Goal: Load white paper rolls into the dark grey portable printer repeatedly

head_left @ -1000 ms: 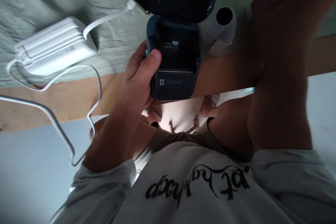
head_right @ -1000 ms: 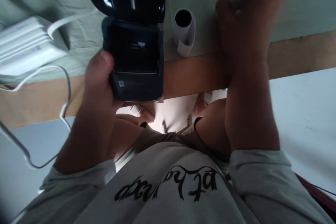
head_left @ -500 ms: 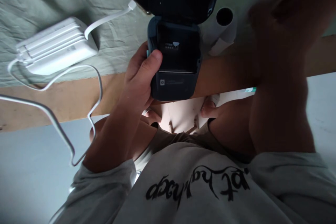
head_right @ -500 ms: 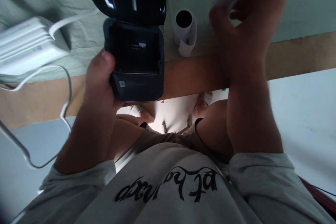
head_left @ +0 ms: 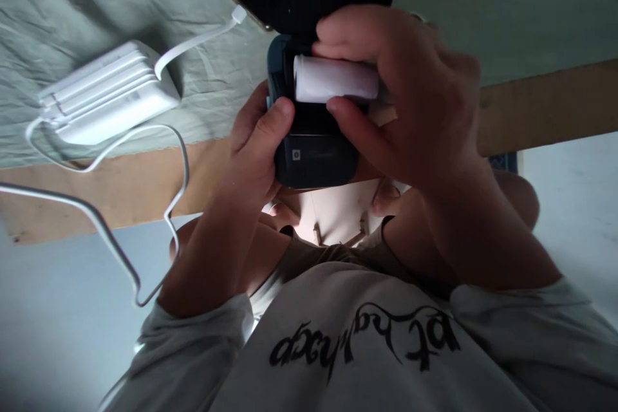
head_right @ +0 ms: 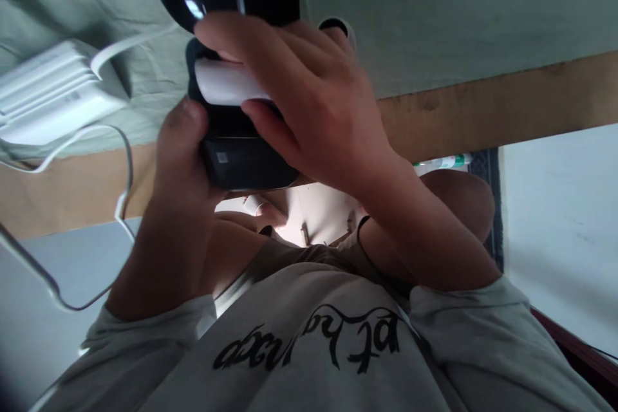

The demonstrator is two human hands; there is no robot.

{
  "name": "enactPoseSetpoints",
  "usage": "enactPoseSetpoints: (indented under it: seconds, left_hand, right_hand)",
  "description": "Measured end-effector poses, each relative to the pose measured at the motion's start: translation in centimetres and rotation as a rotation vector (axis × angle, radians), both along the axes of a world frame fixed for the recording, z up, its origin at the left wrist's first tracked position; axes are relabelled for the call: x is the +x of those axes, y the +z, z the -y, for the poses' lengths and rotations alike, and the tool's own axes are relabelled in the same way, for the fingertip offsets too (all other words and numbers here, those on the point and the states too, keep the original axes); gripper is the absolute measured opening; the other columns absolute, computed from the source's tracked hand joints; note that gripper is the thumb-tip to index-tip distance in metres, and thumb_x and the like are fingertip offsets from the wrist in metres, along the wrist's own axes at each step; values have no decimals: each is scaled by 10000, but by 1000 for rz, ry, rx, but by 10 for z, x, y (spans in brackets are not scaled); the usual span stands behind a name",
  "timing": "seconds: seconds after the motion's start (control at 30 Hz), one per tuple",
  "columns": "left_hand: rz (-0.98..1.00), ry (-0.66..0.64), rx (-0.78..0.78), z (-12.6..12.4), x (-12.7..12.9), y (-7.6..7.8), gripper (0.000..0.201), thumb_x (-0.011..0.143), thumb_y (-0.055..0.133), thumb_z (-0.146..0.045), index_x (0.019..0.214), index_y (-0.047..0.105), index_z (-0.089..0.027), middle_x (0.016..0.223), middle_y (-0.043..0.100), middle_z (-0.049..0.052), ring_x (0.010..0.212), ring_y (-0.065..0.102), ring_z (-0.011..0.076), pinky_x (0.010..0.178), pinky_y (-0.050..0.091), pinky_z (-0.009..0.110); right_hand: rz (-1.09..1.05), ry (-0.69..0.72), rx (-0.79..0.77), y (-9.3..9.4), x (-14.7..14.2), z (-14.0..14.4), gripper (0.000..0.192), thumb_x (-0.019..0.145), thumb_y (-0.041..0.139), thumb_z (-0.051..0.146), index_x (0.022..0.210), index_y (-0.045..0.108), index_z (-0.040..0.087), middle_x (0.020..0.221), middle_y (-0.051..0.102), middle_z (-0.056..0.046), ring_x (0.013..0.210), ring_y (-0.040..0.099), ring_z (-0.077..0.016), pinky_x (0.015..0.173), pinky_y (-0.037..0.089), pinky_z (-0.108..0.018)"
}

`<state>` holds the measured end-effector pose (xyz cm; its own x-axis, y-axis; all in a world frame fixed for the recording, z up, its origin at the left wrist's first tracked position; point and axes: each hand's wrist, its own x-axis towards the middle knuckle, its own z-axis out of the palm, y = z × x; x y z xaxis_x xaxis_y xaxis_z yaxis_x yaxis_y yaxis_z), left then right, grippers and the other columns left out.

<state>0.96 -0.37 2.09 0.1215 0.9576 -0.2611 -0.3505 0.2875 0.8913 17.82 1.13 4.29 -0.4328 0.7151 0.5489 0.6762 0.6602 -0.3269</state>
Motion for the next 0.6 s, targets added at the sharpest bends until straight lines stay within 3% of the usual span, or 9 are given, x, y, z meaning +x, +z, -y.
enactPoseSetpoints:
  seconds: [0.1,0.23,0.33,0.47,0.6]
  left_hand:
    - [74,-3,99,-1,-1,-4,233,833,685,-384,1004,713,-229,1006,716,24,962,656,182,874,517,291]
    - [-3,4,98,0,-3,-5,262,815,684,-458,953,709,-236,904,685,29,859,631,187,744,487,297]
    - [-54,-6,77,1,-3,-3,295,810,674,-498,937,693,-232,871,674,37,789,612,184,668,459,300]
    - [-6,-26,77,-1,-4,-5,266,823,649,-481,901,687,-229,822,652,33,767,612,177,660,470,300]
    - [92,-51,182,-5,-6,-13,300,775,671,-508,963,685,-274,885,649,13,901,642,187,747,516,296]
  right_hand:
    - [-13,-33,-34,-1,-2,-3,273,886,580,254,1121,616,119,1168,696,-56,1035,694,-188,884,589,-357]
    - [-29,-64,-83,1,-5,-3,62,851,586,151,887,626,183,1038,720,11,1010,697,-153,859,580,-311]
    - [-38,-62,-70,2,-6,-1,112,896,545,195,820,628,202,934,726,35,889,707,-124,772,560,-285]
    - [-65,-82,13,5,-5,4,119,903,542,245,803,602,220,898,703,46,891,674,-135,813,520,-313]
    - [-95,70,66,2,-3,8,72,885,539,238,816,558,245,868,683,73,817,632,-111,790,489,-320]
